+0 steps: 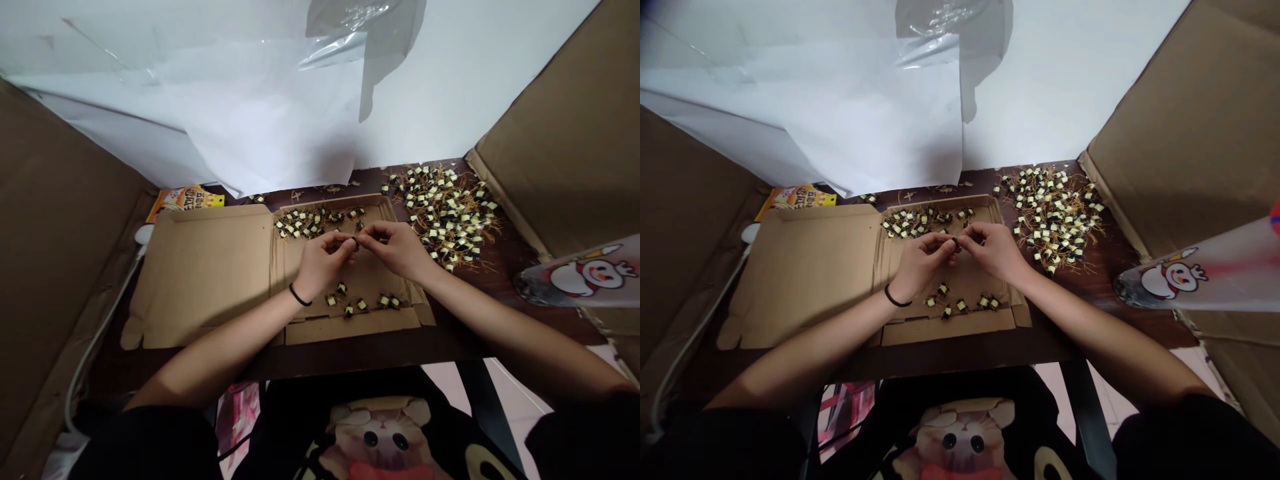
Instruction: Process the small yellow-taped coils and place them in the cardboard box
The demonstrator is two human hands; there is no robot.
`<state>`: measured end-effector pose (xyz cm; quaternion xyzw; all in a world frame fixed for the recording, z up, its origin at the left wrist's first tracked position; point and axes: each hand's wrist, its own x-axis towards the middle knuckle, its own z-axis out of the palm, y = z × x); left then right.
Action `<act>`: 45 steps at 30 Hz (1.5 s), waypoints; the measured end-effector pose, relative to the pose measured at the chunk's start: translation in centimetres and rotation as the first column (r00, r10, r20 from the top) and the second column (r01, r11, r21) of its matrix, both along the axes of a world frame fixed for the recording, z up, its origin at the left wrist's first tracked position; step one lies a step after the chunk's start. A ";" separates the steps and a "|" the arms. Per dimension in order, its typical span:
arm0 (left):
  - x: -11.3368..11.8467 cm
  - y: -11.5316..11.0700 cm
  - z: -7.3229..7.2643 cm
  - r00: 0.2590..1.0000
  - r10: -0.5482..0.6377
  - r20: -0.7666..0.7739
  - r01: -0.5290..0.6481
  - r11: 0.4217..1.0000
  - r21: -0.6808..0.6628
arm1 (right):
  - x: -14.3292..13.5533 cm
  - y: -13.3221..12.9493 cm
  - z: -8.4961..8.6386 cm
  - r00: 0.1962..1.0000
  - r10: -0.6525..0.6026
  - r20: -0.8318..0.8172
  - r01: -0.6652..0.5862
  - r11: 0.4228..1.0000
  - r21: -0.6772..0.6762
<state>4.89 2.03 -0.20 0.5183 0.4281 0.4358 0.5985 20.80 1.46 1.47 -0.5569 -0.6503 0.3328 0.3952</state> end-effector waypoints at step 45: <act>0.2 0.0 -0.2 0.995 0.033 -0.089 -0.026 0.997 0.077 | -0.1 0.0 0.2 0.983 -0.037 0.177 0.006 0.985 0.173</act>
